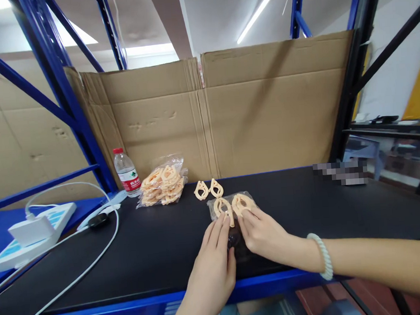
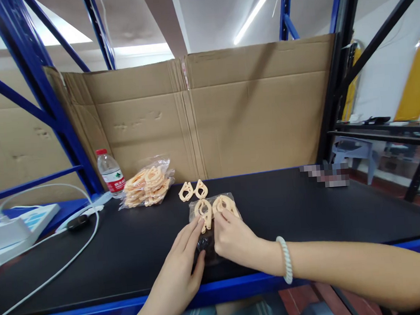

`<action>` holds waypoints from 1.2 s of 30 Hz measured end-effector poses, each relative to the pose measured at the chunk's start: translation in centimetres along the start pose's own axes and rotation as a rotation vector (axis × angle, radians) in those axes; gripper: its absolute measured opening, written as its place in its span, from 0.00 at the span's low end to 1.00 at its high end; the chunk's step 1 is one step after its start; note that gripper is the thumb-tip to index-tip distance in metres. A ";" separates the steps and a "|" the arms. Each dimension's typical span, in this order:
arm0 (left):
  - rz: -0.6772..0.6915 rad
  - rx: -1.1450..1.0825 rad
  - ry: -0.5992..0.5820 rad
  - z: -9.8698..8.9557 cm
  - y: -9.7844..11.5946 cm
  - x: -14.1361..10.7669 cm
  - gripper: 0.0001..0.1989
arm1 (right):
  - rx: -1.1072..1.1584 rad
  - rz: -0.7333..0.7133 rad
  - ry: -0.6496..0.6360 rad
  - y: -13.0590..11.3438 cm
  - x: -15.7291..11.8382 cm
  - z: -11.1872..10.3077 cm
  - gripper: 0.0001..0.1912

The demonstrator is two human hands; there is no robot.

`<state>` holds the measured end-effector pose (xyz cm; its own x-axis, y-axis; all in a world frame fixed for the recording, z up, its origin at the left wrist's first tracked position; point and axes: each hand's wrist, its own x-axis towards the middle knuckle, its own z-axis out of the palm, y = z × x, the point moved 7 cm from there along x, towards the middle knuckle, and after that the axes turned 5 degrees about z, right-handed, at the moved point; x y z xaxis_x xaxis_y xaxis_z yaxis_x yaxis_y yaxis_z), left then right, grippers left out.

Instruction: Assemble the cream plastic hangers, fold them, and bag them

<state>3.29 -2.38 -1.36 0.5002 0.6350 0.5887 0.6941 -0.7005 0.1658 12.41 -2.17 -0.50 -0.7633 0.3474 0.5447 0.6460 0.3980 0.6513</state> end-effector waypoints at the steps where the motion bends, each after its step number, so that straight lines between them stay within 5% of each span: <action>1: -0.002 -0.004 -0.004 0.0 0.0 0.0 0.29 | -0.011 -0.007 -0.016 0.1 0.1 0.6 0.12; 8: -0.009 -0.004 -0.031 0.0 0.3 0.3 0.30 | -0.051 0.045 -0.117 1.0 -0.1 3.0 0.09; 13: -0.016 -0.022 -0.012 -0.2 0.4 0.2 0.29 | 0.162 0.062 -0.003 2.5 -0.1 -0.8 0.10; 17: -0.027 -0.024 0.016 -0.3 0.4 0.1 0.27 | 0.479 0.235 0.227 8.2 0.8 -2.5 0.14; 21: -0.032 -0.005 -0.012 -0.2 0.3 0.0 0.24 | 0.684 0.233 0.081 12.2 4.4 4.5 0.19; 27: -0.053 0.018 -0.050 -0.2 0.2 0.0 0.23 | 0.774 0.062 -0.294 10.8 9.8 16.9 0.28; 31: -0.033 0.035 -0.034 -0.3 0.2 -0.1 0.24 | 0.827 0.075 -0.388 9.5 11.5 20.6 0.25; 36: -0.023 0.033 -0.032 -0.2 0.2 -0.2 0.25 | 0.898 0.094 -0.436 10.0 11.1 22.0 0.19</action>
<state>3.24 -2.76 -1.30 0.4995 0.6615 0.5594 0.7225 -0.6744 0.1523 10.56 24.34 0.46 -0.7549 0.6195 0.2151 0.6085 0.7840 -0.1228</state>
